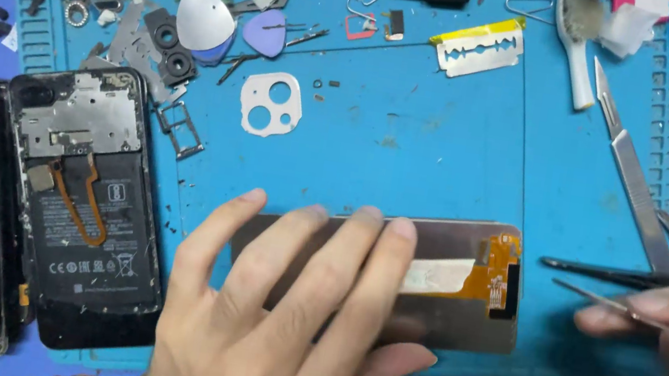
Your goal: Cleaning and preparing a replacement phone screen using a cloth and a small scraping tool
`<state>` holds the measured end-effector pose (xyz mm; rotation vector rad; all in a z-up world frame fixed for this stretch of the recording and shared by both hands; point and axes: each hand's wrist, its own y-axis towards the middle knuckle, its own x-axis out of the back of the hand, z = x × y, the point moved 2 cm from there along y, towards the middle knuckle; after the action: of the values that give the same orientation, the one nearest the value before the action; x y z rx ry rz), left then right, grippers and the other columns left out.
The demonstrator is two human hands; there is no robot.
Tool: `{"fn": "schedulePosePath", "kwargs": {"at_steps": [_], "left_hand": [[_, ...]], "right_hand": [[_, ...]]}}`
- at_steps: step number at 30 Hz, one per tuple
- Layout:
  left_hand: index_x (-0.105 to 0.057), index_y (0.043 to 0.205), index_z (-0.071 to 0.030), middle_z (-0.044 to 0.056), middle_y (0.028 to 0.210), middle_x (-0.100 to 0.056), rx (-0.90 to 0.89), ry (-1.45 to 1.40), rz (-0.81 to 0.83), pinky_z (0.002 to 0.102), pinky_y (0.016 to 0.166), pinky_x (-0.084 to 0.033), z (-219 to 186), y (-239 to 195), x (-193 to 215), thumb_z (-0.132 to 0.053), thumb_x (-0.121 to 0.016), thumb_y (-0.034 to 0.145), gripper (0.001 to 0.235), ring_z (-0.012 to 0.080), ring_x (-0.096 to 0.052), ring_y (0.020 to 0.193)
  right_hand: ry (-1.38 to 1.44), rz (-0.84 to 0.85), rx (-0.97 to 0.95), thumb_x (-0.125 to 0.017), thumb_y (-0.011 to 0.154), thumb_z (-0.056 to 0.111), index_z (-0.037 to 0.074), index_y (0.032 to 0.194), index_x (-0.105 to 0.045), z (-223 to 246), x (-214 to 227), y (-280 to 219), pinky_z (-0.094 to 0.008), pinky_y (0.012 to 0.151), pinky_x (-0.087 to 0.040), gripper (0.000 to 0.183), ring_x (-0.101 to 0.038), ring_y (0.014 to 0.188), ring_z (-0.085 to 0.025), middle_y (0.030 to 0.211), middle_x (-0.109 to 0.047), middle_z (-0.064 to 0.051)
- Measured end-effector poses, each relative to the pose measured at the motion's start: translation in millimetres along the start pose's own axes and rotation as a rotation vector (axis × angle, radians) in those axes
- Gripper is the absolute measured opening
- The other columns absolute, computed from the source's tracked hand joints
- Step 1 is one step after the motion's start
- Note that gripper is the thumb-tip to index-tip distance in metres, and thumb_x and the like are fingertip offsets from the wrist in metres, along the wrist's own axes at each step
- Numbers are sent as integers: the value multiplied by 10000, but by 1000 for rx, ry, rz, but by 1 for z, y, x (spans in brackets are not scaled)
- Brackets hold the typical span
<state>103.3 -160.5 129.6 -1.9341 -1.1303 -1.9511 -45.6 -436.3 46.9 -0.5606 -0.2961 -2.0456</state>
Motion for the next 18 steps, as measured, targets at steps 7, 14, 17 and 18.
{"fn": "schedulePosePath", "kwargs": {"at_steps": [7,14,17,18], "left_hand": [[-755,1285,-267,-48,1211,-691,243,-24,193,472,873,-381,8,9,-36,-578,-344,1057,563,231,-589,1048],[-610,1313,-158,54,1262,-613,120,-118,324,504,714,-381,-4,2,-5,-781,-862,633,956,328,-546,999],[-603,1278,-109,101,1159,-562,17,-62,230,484,727,-376,-16,-12,17,-774,-875,720,910,334,-492,963],[-603,1278,-109,101,1159,-562,8,-48,198,484,727,-376,-19,-13,22,-774,-875,720,910,334,-492,963]], "right_hand": [[-40,405,56,-640,845,134,105,1150,-618,-76,32,42,-201,738,-779,307,-928,792,-118,983,-819,-18],[212,150,87,-577,1033,87,107,1183,-515,22,9,1,-250,736,-729,163,-846,745,-210,948,-652,-108],[215,147,138,-597,1054,-32,-58,1111,-449,86,2,-10,-347,687,-691,161,-779,735,-325,888,-653,-237],[215,133,171,-597,1054,-32,-58,1111,-449,90,6,-14,-347,687,-691,161,-779,735,-325,888,-653,-237]]}}
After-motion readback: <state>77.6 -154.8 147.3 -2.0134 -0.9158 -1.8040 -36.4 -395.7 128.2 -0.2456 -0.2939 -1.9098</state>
